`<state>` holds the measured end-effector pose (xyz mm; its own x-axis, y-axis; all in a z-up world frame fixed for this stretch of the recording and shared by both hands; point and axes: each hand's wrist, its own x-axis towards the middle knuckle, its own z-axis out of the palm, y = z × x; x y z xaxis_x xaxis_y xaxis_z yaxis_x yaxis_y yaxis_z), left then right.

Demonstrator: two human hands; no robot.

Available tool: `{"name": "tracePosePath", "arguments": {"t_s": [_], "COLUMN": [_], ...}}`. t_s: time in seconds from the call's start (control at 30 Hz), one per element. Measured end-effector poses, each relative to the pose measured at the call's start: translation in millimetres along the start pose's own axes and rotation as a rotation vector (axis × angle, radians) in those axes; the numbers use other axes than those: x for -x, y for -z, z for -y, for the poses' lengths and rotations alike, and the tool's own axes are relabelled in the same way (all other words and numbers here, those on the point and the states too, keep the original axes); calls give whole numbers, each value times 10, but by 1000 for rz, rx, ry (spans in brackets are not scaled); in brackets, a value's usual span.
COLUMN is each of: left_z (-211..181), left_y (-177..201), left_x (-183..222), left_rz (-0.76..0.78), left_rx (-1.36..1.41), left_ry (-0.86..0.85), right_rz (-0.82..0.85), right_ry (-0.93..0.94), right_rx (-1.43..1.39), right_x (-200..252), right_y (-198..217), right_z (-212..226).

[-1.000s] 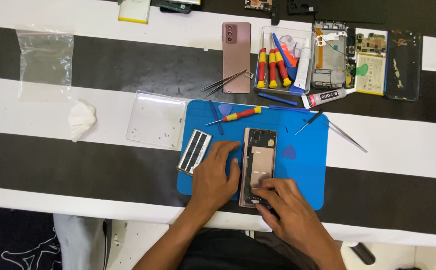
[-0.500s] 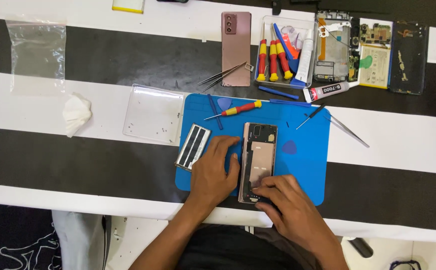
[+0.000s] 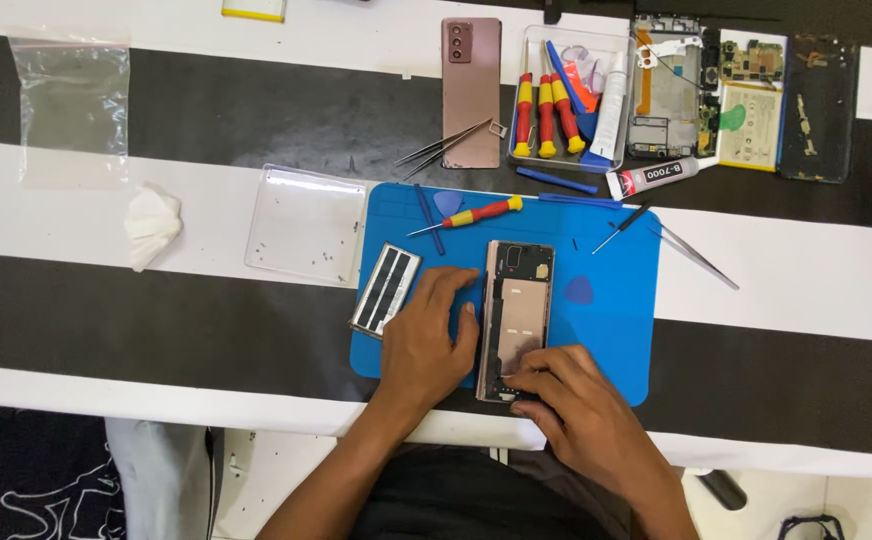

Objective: Repairing a smartphone by assembling internal components and securing them with screws.

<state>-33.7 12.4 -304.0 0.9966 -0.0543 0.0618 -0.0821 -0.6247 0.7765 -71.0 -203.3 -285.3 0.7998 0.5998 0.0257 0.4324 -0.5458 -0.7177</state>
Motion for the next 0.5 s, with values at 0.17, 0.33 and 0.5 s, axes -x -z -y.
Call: {"name": "tracePosePath", "arguments": {"t_s": [0.17, 0.33, 0.5], "left_z": [8, -1, -73], "left_y": [-6, -2, -11], "left_x": [7, -3, -15], "left_rz": [-9, -2, 76], "left_rx": [-7, 3, -92], "left_ry": [1, -13, -20], "right_rz": [2, 7, -13], "right_ry": [12, -6, 25], "right_rx": [7, 19, 13], "right_x": [15, -6, 12], "right_y": [-22, -3, -28], "right_z": [-17, 20, 10]}}
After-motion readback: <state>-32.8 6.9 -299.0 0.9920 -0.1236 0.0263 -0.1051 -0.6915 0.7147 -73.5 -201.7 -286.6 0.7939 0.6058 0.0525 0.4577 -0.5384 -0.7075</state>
